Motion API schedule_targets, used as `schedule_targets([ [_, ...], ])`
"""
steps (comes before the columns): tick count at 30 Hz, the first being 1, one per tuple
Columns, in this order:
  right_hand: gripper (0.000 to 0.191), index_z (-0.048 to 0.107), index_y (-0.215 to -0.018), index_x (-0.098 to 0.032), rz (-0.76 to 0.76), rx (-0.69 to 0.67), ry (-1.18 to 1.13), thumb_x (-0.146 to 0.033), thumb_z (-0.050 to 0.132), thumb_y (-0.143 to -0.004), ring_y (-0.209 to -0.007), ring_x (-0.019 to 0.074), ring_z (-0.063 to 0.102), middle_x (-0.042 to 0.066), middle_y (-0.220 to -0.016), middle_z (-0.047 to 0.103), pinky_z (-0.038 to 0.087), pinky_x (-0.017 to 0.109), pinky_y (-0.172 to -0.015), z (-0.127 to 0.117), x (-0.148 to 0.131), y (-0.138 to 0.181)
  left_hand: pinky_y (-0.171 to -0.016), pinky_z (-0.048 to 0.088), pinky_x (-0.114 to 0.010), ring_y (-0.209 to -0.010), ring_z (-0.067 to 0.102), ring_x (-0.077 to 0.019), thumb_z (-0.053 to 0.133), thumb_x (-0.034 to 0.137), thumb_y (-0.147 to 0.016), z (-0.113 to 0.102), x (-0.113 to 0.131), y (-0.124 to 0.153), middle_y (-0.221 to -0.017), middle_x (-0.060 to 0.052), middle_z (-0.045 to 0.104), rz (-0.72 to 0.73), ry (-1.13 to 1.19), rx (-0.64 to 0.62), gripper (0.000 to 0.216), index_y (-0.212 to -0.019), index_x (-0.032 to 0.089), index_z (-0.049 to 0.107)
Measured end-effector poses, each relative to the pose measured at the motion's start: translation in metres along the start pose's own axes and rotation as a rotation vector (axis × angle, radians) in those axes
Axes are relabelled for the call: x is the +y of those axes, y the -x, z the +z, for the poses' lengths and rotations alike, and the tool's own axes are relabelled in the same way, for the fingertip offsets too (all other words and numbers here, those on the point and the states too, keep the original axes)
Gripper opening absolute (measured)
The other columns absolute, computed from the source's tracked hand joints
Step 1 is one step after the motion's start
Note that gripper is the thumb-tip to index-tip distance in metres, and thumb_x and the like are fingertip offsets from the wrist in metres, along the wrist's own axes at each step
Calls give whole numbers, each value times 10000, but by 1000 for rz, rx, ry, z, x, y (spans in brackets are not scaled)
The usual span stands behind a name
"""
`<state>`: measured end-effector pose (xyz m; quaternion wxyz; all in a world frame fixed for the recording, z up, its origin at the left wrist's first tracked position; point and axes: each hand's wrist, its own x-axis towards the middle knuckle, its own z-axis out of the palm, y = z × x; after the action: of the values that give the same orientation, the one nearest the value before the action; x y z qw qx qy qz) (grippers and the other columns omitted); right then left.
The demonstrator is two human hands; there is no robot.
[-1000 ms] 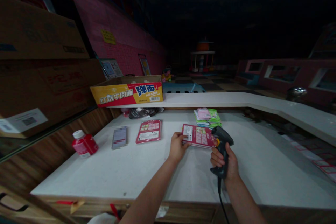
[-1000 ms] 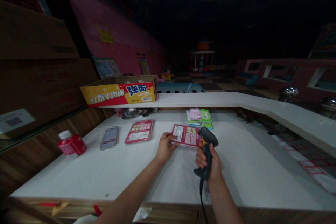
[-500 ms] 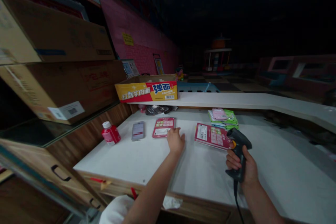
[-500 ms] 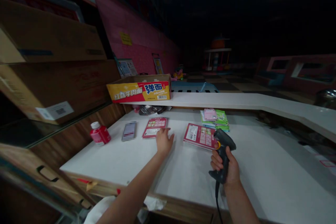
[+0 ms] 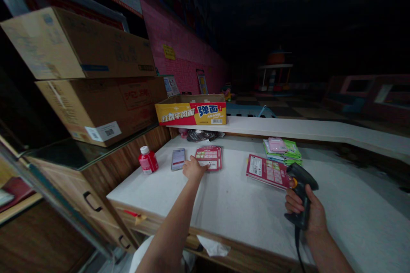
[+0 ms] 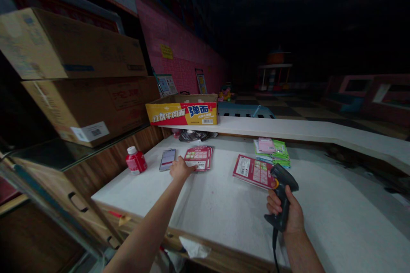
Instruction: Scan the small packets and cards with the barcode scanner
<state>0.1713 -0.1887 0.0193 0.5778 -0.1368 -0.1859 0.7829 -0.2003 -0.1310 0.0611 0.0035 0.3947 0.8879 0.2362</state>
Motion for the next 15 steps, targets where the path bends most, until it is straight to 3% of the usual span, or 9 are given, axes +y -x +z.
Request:
schedule_targets([
  [2,297,588,-870,-189,7,7,14,-418,737,-754,-369,39,327,-74,-519,407,339,159,-368,0,0,0,-860,457,-428,-1136,554,-394,847,408,-524,-4,-7,-5,-1144,-240,606,-26,122,-13,678,-1065,134,544],
  [4,303,587,-863,-189,14,17,30,-422,743,-746,-366,42,327,-74,-516,405,343,168,-369,-1,0,0,-810,491,-398,-1087,594,-379,856,279,-505,-6,-14,-11,-1023,-200,661,-104,400,-113,521,-921,147,572],
  [7,297,577,-838,-198,19,24,40,-433,736,-750,-366,45,322,-72,-518,407,343,175,-368,-5,0,-1,-679,532,-350,-893,675,-313,782,195,-598,-4,-20,-14,-812,-125,691,-226,805,-300,289,-776,165,556],
  [9,290,563,-811,-206,28,24,43,-435,730,-753,-370,51,325,-69,-517,403,345,178,-369,-7,0,-2,-635,546,-330,-784,693,-253,717,204,-682,3,-20,-8,-787,-92,697,-241,948,-344,210,-808,167,553],
  [12,277,549,-799,-215,38,29,63,-428,722,-761,-375,61,327,-66,-515,400,352,185,-373,-10,1,-2,-625,566,-338,-743,694,-214,709,289,-718,22,-19,9,-870,-77,711,-189,1239,-346,297,-946,176,557],
  [15,259,562,-867,-217,26,20,87,-413,709,-780,-378,61,328,-69,-530,415,348,176,-375,-13,2,-3,-697,578,-365,-831,691,-231,760,435,-664,43,-17,27,-984,-96,707,4,1506,-322,495,-1047,176,582],
])
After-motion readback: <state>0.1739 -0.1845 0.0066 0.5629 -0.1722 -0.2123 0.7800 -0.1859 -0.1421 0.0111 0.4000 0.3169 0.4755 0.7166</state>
